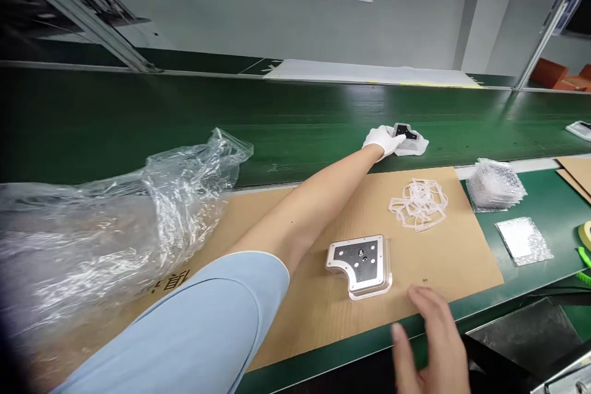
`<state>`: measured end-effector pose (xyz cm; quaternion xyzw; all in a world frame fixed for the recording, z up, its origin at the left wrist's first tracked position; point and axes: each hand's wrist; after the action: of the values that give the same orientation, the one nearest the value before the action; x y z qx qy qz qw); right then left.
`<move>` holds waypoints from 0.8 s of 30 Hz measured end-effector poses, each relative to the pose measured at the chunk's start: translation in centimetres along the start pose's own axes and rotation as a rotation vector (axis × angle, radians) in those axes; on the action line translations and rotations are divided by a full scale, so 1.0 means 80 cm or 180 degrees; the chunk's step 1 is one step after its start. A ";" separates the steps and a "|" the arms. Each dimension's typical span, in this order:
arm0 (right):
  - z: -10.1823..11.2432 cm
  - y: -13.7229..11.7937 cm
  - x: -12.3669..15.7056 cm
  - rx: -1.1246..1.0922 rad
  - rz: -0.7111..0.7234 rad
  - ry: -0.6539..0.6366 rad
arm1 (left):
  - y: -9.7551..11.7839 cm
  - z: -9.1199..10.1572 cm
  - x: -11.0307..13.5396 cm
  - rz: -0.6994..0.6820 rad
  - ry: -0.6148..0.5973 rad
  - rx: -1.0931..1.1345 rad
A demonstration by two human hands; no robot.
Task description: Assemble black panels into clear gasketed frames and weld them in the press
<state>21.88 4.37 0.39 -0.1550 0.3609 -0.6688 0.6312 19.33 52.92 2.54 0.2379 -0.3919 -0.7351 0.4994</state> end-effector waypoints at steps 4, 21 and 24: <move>-0.058 -0.043 -0.050 0.0280 -0.0312 0.0101 | 0.020 0.017 0.042 0.0043 -0.0065 -0.0293; 0.091 -0.070 0.033 -0.0250 -0.0413 -0.0089 | 0.061 0.034 0.479 -0.1465 -0.3753 0.0845; 0.151 -0.079 0.109 -0.0192 -0.0584 -0.0080 | 0.083 -0.022 0.544 -0.2011 -0.3688 0.1120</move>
<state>23.89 -7.81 10.89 -0.2148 0.3572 -0.7107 0.5668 7.40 10.96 8.75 -0.0134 -0.6214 -0.7797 -0.0756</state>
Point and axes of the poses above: each hand's wrist, its own x-axis away from the middle knuckle, its own z-axis out of the back of the hand, y = z × x, and after that the axes turned 14 degrees about -y, right-handed
